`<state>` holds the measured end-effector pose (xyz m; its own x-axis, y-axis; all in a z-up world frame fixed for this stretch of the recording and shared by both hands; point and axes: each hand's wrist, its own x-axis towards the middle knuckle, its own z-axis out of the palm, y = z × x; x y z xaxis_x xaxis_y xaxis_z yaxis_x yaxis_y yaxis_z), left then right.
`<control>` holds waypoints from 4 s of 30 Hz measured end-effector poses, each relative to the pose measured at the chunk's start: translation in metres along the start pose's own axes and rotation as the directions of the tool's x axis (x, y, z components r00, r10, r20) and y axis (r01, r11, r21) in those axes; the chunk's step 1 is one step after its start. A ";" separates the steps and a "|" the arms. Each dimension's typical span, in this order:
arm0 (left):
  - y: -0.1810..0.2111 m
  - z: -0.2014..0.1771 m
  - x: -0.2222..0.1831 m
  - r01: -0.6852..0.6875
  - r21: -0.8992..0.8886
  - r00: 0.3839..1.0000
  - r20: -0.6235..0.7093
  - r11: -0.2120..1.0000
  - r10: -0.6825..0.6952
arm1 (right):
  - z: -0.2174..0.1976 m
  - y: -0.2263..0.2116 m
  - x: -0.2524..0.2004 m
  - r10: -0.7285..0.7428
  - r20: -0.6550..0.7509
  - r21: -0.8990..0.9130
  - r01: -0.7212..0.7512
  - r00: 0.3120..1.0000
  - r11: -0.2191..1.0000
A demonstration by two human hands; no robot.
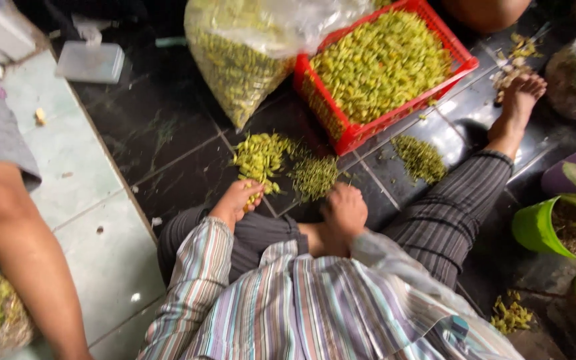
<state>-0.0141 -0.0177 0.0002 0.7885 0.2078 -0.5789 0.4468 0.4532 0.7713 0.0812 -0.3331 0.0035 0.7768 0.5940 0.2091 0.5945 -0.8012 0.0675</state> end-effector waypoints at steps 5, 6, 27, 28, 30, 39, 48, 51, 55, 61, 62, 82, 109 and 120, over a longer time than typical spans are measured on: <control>0.006 0.025 0.009 0.072 0.048 0.993 -0.097 0.996 -0.068 | -0.033 0.006 0.007 -0.034 0.007 0.132 0.032 0.999 0.991; 0.013 0.035 0.008 0.118 0.038 0.985 -0.132 0.992 -0.112 | -0.038 0.008 0.010 -0.050 0.014 0.149 0.048 0.999 0.988; 0.261 0.192 0.049 -0.416 0.213 0.909 0.081 0.884 0.408 | -0.029 0.021 0.018 -0.046 0.056 0.232 0.031 0.997 0.972; 0.238 0.158 0.035 -0.398 0.203 0.917 0.051 0.895 0.396 | -0.024 0.020 0.012 -0.073 0.077 0.238 0.052 0.994 0.970; 0.202 0.095 0.006 -0.300 0.073 0.948 -0.083 0.951 0.306 | -0.019 0.019 0.014 -0.071 0.031 0.237 0.062 0.997 0.969; 0.024 -0.108 0.050 -0.346 -0.567 0.778 -0.619 0.748 -0.109 | 0.047 -0.026 0.059 -0.188 0.037 0.593 0.130 0.981 0.795; 0.074 -0.073 0.051 -0.387 -0.442 0.745 -0.668 0.809 -0.009 | 0.059 -0.160 0.228 -0.507 0.128 0.391 0.426 0.852 0.816; 0.069 -0.076 0.055 -0.377 -0.504 0.770 -0.637 0.777 -0.039 | 0.093 -0.183 0.241 -0.476 0.330 0.238 0.417 0.815 0.877; 0.084 -0.069 0.051 -0.376 -0.516 0.787 -0.616 0.769 -0.028 | 0.111 -0.171 0.214 -0.511 0.259 0.193 0.474 0.820 0.859; 0.092 -0.062 0.047 -0.386 -0.533 0.808 -0.589 0.753 -0.002 | 0.081 -0.128 0.165 -0.453 0.073 0.324 0.408 0.889 0.854; 0.093 -0.061 0.046 -0.395 -0.527 0.808 -0.589 0.753 0.012 | 0.079 -0.127 0.161 -0.419 0.011 0.341 0.390 0.908 0.855; 0.095 -0.060 0.041 -0.386 -0.540 0.850 -0.523 0.748 0.062 | 0.122 -0.135 0.179 -0.325 -0.296 0.241 0.400 0.898 0.884; 0.036 -0.029 0.072 -0.315 0.274 0.946 0.162 0.909 0.280 | 0.013 -0.132 0.151 0.047 0.243 0.958 -0.232 0.969 -0.170; 0.043 -0.028 0.068 -0.339 0.275 0.938 0.174 0.900 0.300 | 0.013 -0.111 0.140 0.099 0.377 0.915 -0.353 0.921 -0.196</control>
<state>0.0470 0.0404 -0.0132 0.9471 0.1805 -0.2655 0.2511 0.0985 0.9629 0.1261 -0.1602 0.0124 0.8524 0.4951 -0.1681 -0.2006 0.0127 -0.9796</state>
